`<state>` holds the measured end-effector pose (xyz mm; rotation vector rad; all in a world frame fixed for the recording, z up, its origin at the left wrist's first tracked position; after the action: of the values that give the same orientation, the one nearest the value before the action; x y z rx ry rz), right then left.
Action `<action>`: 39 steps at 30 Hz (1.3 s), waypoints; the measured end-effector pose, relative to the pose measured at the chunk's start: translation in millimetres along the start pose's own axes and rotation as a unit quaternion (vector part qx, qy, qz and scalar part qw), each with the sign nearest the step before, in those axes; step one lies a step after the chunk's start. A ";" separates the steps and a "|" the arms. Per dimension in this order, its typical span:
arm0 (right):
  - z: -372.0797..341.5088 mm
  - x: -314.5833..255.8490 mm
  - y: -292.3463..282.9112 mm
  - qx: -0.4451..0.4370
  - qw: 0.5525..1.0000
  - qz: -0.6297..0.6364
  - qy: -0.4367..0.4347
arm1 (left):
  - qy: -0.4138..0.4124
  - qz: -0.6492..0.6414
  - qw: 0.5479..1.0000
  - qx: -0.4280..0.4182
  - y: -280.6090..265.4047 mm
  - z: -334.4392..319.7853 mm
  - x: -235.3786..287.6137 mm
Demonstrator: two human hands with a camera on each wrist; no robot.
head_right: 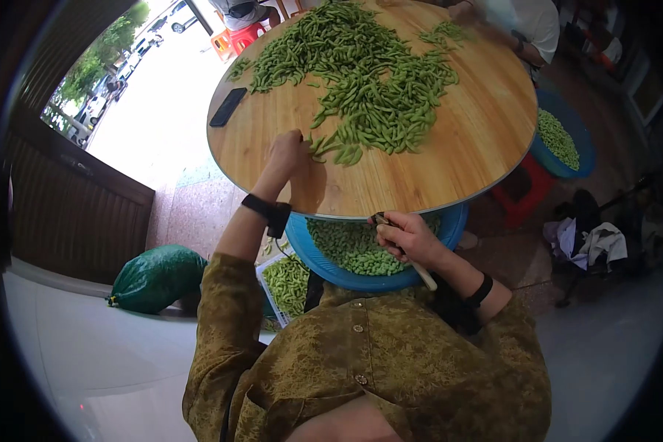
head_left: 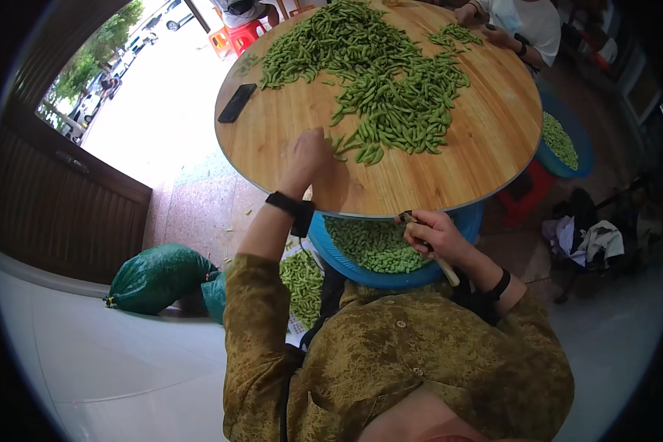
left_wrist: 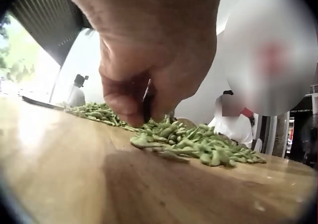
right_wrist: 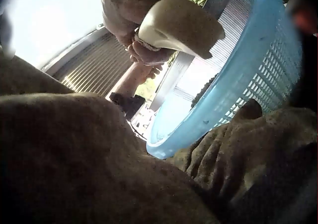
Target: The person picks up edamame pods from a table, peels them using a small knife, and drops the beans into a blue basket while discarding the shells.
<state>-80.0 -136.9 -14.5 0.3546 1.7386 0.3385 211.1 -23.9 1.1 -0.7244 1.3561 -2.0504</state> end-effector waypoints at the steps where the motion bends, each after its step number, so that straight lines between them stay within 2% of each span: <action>1: -1.3 2.1 -3.2 0.006 1.000 0.012 -0.003 | -0.034 0.006 0.999 -0.013 9.4 4.9 -2.2; 3: -4.7 1.9 -5.8 0.008 1.000 0.022 -0.003 | -0.071 0.016 0.997 -0.021 17.4 11.8 -7.9; 5: -6.3 2.4 -5.6 0.004 0.999 0.035 -0.004 | -0.065 0.032 0.989 -0.130 23.3 14.8 -14.3; 8: -3.2 2.8 -8.0 0.012 1.000 0.027 0.001 | -0.040 0.066 0.989 -0.125 -3.6 -8.1 -3.2; 9: -1.6 4.7 -10.3 0.008 0.999 0.036 -0.007 | -0.006 0.082 0.996 -0.047 11.5 -15.2 -15.9; 10: 0.1 5.8 -10.8 0.008 0.999 0.047 -0.015 | -0.005 0.087 0.995 -0.045 19.8 -21.1 -23.4; 12: 2.6 2.0 -8.3 0.015 0.998 0.056 -0.020 | 0.030 0.001 0.999 0.040 22.4 -31.0 -25.3; 13: 4.0 1.3 -8.1 0.023 0.998 0.049 -0.019 | 0.034 0.000 0.999 0.036 11.0 -36.7 -14.1; 14: 4.1 1.0 -8.1 0.035 0.998 0.043 -0.013 | -0.022 -0.208 0.977 -0.040 7.4 -44.2 -5.8; 15: 4.2 -6.9 -2.0 0.041 0.998 0.043 -0.022 | -0.082 -0.407 0.902 -0.119 1.3 -57.3 11.2; 16: 6.1 -7.0 -0.3 0.026 0.997 0.063 -0.022 | -0.083 -0.415 0.896 -0.136 -10.7 -71.2 28.7; 17: 8.0 -7.8 -0.4 0.012 0.996 0.082 -0.025 | -0.098 -0.531 0.820 -0.193 -21.7 -83.1 47.0; 18: 9.7 -8.6 0.1 0.030 0.996 0.086 -0.018 | -0.112 -0.634 0.725 -0.246 -26.8 -94.5 63.8; 20: 11.4 -11.9 8.2 -0.001 0.982 0.181 -0.043 | -0.110 -0.653 0.699 -0.271 -27.3 -113.0 85.4; 21: 11.6 -11.7 8.5 0.012 0.982 0.183 -0.043 | -0.106 -0.666 0.685 -0.275 -26.6 -116.9 93.5; 24: 8.1 -11.6 10.3 -0.018 0.981 0.191 -0.041 | -0.126 -0.682 0.662 -0.282 -21.7 -126.4 106.2; 29: 7.6 -10.5 9.7 -0.068 0.967 0.244 -0.029 | -0.130 -0.702 0.650 -0.259 -18.7 -131.8 108.8; 36: 7.4 -9.8 11.9 -0.057 0.969 0.239 -0.037 | -0.134 -0.740 0.622 -0.219 -17.4 -131.8 115.4; 37: 7.7 -8.0 10.8 -0.056 0.969 0.238 -0.039 | -0.133 -0.740 0.622 -0.219 -17.9 -131.5 116.7; 39: 6.7 -8.4 11.2 -0.056 0.969 0.237 -0.041 | -0.138 -0.710 0.658 -0.209 -19.0 -130.6 117.0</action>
<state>-71.3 -130.0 -3.7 0.6938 1.5336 0.7523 35.2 -19.7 -10.8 -2.8787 1.0735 -2.3065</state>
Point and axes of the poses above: each hand's wrist, its own z-axis towards the middle knuckle, its own y-axis out of the palm, x = y × z, the point moved 4 cm from there along z, towards the middle knuckle, and after that the axes turned 11 degrees about z, right-handed, at the moved point
